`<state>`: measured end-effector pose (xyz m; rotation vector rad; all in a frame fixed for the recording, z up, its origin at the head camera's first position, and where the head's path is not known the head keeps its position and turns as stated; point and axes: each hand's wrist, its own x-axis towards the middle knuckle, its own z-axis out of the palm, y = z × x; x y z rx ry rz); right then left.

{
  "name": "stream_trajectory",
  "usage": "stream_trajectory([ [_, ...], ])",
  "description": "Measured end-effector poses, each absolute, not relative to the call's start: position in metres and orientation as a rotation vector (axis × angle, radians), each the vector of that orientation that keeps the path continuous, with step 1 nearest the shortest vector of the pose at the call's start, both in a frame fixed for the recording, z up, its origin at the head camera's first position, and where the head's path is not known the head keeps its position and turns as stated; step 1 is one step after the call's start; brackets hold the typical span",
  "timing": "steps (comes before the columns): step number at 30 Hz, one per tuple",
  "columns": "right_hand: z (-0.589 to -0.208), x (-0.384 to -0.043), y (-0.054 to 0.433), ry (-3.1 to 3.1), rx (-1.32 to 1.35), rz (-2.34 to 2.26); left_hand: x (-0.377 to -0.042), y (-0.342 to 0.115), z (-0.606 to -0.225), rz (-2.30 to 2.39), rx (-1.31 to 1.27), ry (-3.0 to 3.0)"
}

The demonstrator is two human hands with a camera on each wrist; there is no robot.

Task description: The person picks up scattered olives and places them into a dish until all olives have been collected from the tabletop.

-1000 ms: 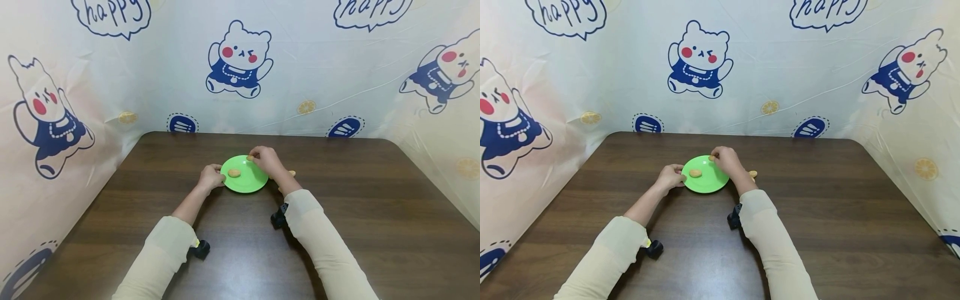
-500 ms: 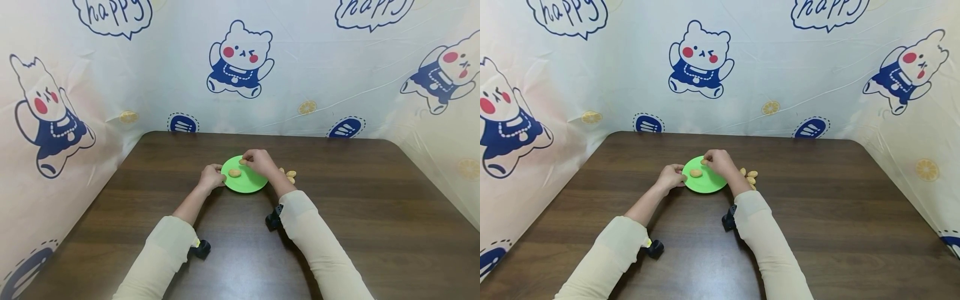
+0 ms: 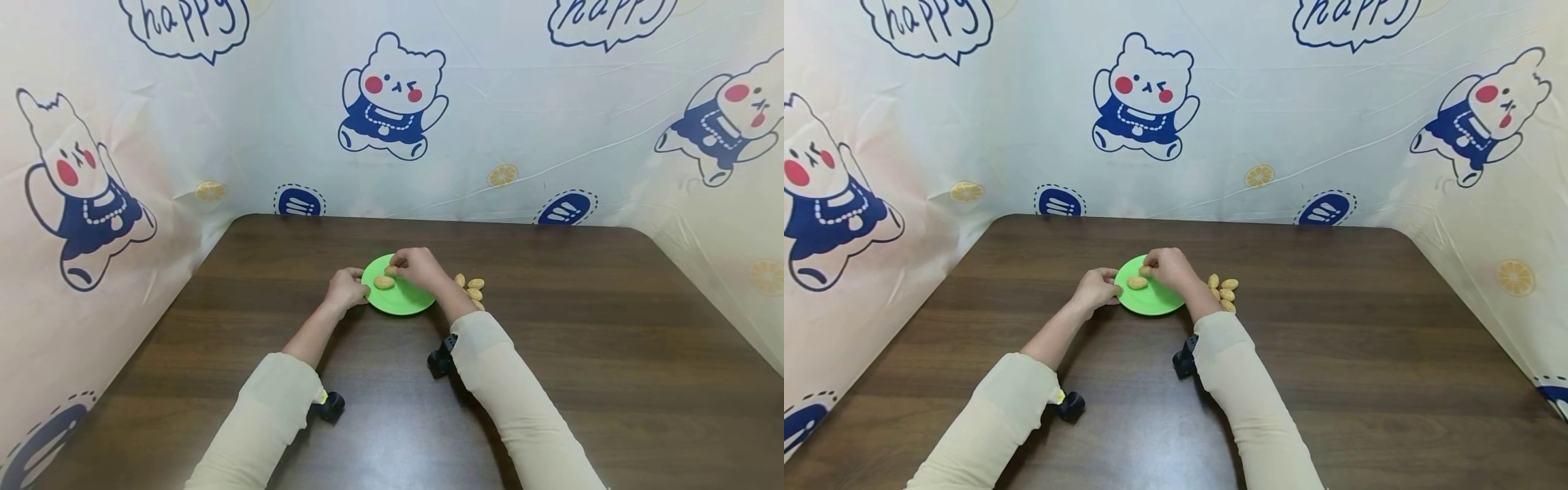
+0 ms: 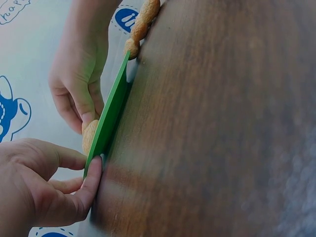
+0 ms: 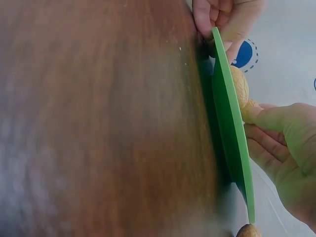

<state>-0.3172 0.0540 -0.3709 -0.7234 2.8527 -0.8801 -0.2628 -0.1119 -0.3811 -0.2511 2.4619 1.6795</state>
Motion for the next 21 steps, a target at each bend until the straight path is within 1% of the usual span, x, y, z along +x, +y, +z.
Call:
stream_trajectory([
  [21, -0.3749, -0.3187, 0.0506, 2.835, -0.753, -0.85, -0.2629, -0.112, -0.3806, 1.679, -0.265, 2.453],
])
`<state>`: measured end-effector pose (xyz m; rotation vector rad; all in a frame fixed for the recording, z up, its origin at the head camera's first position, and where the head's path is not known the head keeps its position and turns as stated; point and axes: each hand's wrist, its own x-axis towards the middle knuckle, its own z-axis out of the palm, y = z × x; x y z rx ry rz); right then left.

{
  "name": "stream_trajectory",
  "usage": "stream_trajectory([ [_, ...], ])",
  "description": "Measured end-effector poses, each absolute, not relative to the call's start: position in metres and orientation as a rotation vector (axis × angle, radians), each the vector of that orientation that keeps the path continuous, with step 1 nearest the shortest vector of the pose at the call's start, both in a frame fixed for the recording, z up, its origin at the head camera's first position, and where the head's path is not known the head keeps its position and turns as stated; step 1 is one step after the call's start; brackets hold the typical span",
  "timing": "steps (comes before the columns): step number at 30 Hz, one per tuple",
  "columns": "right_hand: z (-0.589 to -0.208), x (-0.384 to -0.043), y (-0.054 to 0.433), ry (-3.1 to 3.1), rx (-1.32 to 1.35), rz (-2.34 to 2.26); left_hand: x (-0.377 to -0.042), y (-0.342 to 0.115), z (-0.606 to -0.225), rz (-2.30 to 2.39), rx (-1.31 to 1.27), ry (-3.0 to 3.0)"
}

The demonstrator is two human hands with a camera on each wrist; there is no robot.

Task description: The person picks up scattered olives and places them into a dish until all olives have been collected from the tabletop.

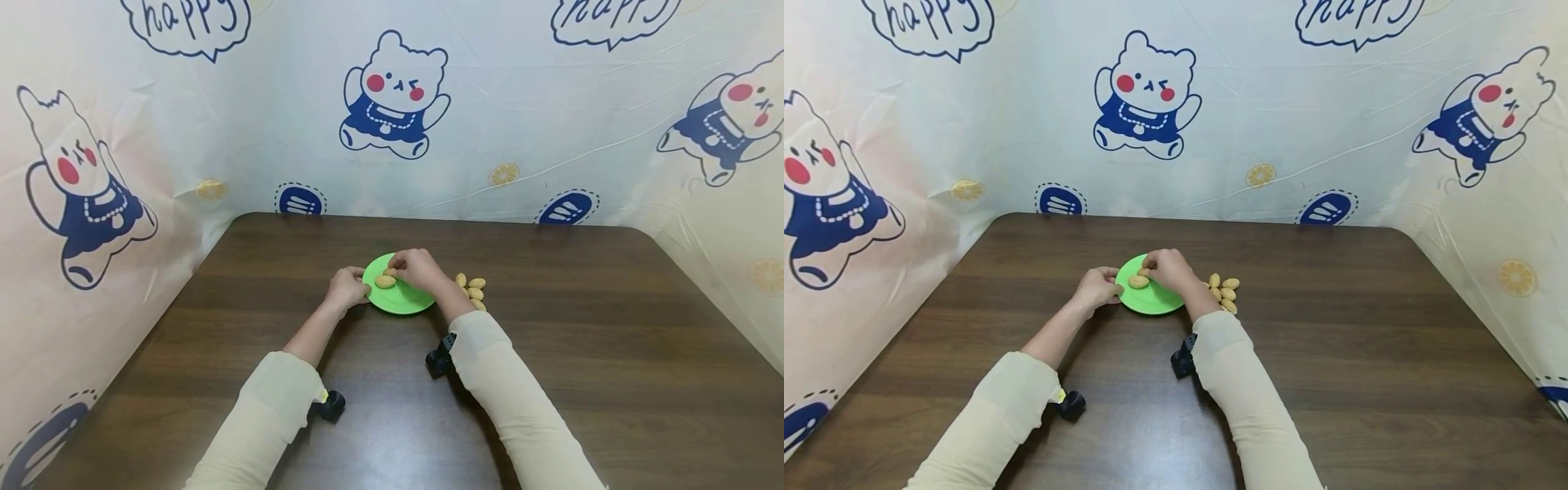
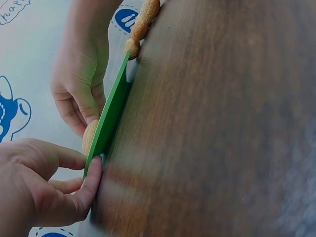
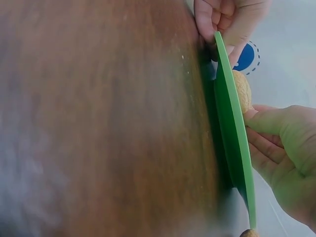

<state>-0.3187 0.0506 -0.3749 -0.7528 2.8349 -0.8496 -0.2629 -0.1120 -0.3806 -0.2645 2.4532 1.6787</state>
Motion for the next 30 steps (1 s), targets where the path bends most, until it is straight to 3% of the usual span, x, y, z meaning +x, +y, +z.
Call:
stream_trajectory([
  [30, -0.351, -0.309, 0.078, 2.769, -0.732, -0.863, -0.263, -0.109, -0.378, 1.644, -0.318, 2.459],
])
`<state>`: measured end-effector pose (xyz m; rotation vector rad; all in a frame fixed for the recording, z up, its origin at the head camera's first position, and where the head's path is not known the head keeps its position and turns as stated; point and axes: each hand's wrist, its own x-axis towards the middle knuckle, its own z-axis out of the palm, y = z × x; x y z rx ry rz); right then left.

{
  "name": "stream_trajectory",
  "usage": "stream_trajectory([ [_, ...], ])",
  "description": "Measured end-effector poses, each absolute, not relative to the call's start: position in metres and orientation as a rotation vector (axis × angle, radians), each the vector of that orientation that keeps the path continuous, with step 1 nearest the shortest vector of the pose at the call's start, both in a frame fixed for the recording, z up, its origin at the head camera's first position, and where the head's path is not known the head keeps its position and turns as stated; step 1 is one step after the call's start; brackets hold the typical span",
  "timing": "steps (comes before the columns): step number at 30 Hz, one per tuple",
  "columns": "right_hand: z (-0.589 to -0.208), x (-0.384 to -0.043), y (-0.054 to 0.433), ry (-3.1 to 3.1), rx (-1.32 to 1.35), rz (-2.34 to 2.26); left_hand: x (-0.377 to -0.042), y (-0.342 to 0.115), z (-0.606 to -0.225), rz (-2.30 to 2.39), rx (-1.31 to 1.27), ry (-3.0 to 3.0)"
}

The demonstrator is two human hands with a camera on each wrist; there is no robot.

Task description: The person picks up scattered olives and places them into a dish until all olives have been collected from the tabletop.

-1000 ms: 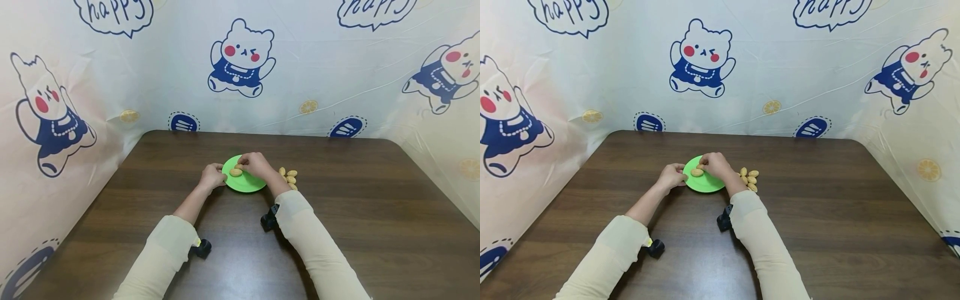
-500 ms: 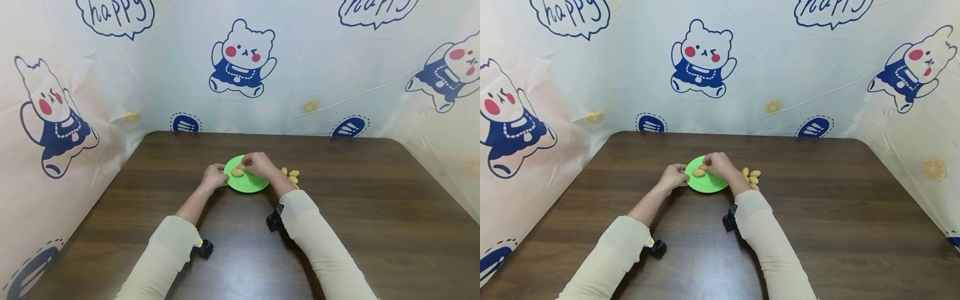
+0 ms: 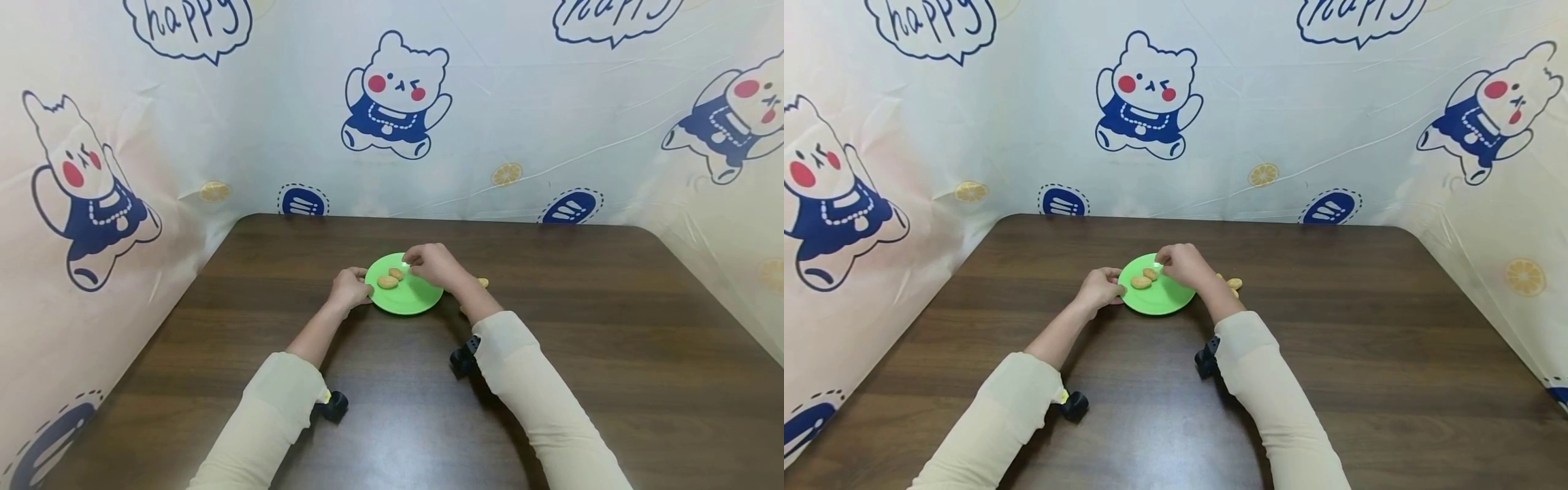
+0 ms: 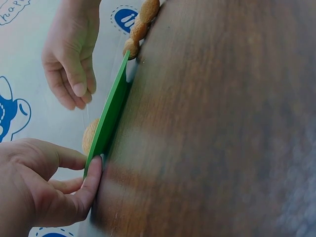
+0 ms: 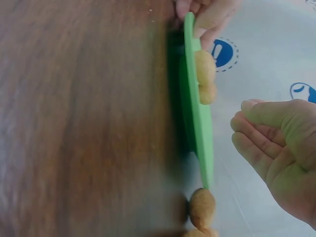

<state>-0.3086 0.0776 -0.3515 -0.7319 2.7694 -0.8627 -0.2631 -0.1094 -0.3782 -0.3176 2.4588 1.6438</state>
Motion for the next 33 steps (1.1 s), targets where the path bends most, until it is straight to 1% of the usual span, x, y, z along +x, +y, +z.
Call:
stream_trajectory([
  [7, -0.337, -0.296, 0.089, 2.75, -0.736, -0.858, -0.263, -0.109, -0.378, 1.643, -0.325, 2.451],
  [23, -0.309, -0.261, 0.115, 2.769, -0.916, -0.682, -0.262, -0.109, -0.378, 1.648, -0.294, 2.464],
  [33, -0.304, -0.243, 0.133, 2.762, -0.977, -0.576, -0.264, -0.109, -0.381, 1.679, -0.274, 2.462],
])
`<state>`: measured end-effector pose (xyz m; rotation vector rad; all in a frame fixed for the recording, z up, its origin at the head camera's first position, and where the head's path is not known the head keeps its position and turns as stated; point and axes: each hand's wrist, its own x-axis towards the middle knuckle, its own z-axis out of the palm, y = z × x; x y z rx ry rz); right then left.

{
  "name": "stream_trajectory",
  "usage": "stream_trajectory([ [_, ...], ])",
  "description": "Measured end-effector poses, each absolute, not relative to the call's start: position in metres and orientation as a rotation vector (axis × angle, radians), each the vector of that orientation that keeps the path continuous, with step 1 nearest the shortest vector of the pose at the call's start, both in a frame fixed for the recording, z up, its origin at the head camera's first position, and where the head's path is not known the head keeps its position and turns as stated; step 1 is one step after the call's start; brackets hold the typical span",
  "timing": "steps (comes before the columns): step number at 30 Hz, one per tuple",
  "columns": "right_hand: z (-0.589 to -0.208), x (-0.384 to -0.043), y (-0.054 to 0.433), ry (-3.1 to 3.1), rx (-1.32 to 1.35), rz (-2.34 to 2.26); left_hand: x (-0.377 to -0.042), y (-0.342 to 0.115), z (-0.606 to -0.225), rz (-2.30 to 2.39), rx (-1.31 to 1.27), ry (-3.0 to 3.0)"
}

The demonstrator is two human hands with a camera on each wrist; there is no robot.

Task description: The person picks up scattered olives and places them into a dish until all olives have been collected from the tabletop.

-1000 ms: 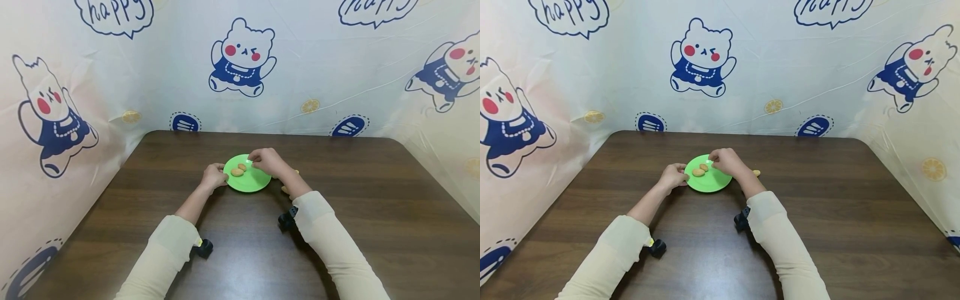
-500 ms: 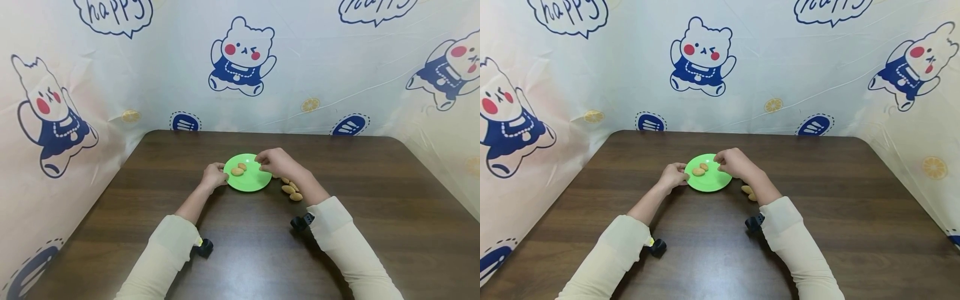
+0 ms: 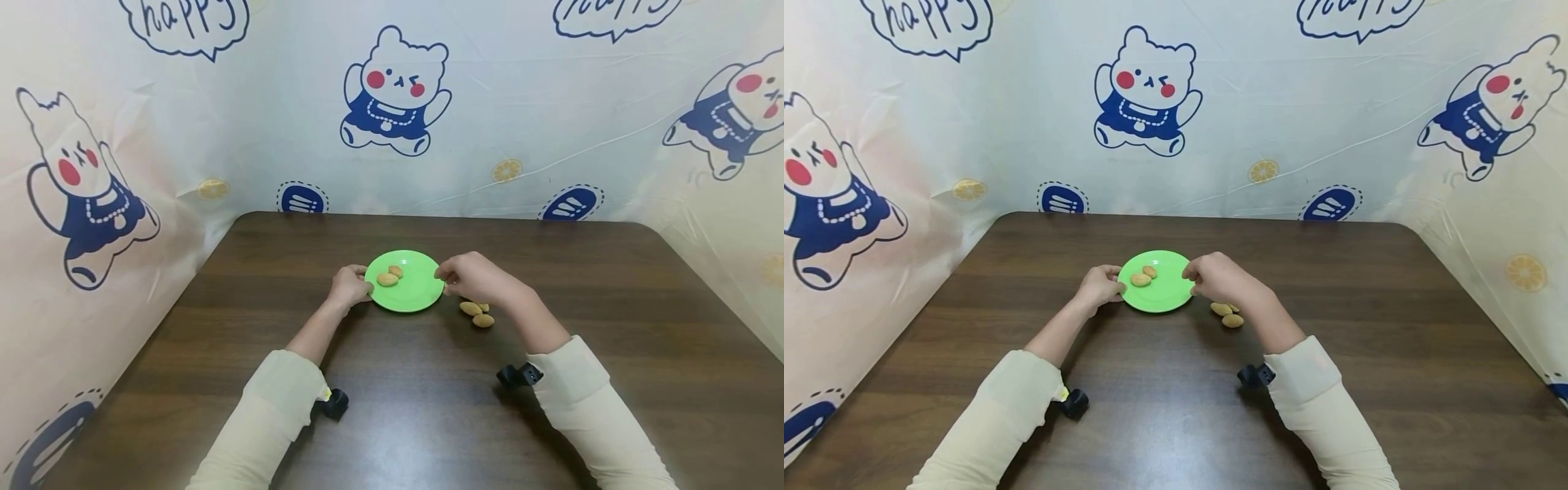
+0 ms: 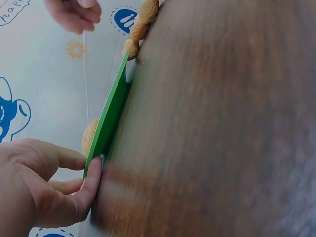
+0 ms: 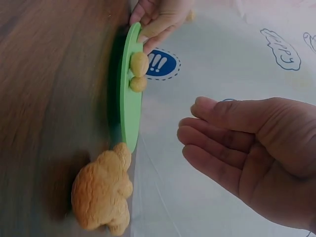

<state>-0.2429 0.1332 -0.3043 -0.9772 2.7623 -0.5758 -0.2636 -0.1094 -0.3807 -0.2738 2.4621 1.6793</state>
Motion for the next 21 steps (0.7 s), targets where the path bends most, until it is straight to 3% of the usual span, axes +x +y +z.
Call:
stream_trajectory([
  [21, -0.319, -0.228, 0.175, 2.699, -0.872, -0.356, -0.263, -0.11, -0.38, 1.669, -0.277, 2.464],
])
